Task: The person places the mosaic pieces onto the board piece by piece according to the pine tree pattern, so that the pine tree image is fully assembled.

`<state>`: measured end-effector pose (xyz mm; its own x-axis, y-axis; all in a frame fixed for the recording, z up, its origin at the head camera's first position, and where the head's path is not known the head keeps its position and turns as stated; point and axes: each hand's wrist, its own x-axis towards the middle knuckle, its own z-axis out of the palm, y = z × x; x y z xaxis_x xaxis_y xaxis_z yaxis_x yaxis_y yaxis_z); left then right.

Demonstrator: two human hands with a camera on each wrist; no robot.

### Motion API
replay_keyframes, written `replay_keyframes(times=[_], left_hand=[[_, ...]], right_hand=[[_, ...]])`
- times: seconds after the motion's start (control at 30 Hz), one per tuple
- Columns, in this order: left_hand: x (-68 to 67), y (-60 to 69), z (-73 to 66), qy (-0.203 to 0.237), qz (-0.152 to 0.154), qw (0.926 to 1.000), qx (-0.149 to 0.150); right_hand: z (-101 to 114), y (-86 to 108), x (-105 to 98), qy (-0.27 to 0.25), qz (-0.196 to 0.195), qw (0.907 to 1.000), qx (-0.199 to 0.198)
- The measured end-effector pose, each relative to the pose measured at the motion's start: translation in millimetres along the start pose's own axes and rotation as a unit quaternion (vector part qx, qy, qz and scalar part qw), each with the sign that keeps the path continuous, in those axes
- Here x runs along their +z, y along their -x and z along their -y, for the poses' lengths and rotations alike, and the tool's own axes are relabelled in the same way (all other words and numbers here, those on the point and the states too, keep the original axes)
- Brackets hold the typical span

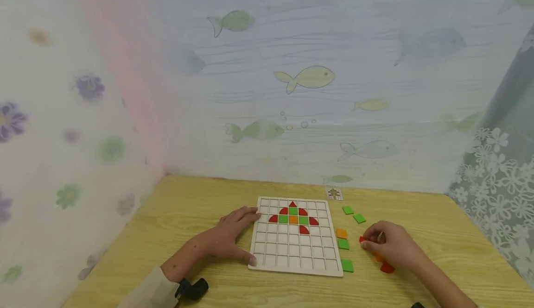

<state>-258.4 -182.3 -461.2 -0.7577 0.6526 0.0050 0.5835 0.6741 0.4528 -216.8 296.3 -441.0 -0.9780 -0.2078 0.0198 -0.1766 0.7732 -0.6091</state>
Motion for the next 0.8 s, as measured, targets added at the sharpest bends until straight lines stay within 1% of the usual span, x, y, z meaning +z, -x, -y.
replay_keyframes(times=[0.13,0.2,0.43,0.7,0.8], left_hand=[[0.8,0.4,0.4,0.001,-0.001,1.0000,0.000],[1.3,0.3,0.9,0.000,-0.002,1.0000,0.001],[1.2,1.0,1.5,0.005,-0.002,1.0000,0.005],[0.5,0.3,1.5,0.004,-0.003,0.9999,0.010],[0.2,-0.2,1.3,0.005,-0.001,1.0000,0.009]], right_hand=[[0,-1.5,2,0.004,0.005,1.0000,0.003],[1,-1.3,3,0.010,0.004,0.9999,-0.001],[7,-0.1,5,0.042,0.000,0.9979,-0.048],[13,1.0,6,0.043,0.000,0.9984,-0.036],[13,0.3,7,0.040,-0.001,0.9984,-0.039]])
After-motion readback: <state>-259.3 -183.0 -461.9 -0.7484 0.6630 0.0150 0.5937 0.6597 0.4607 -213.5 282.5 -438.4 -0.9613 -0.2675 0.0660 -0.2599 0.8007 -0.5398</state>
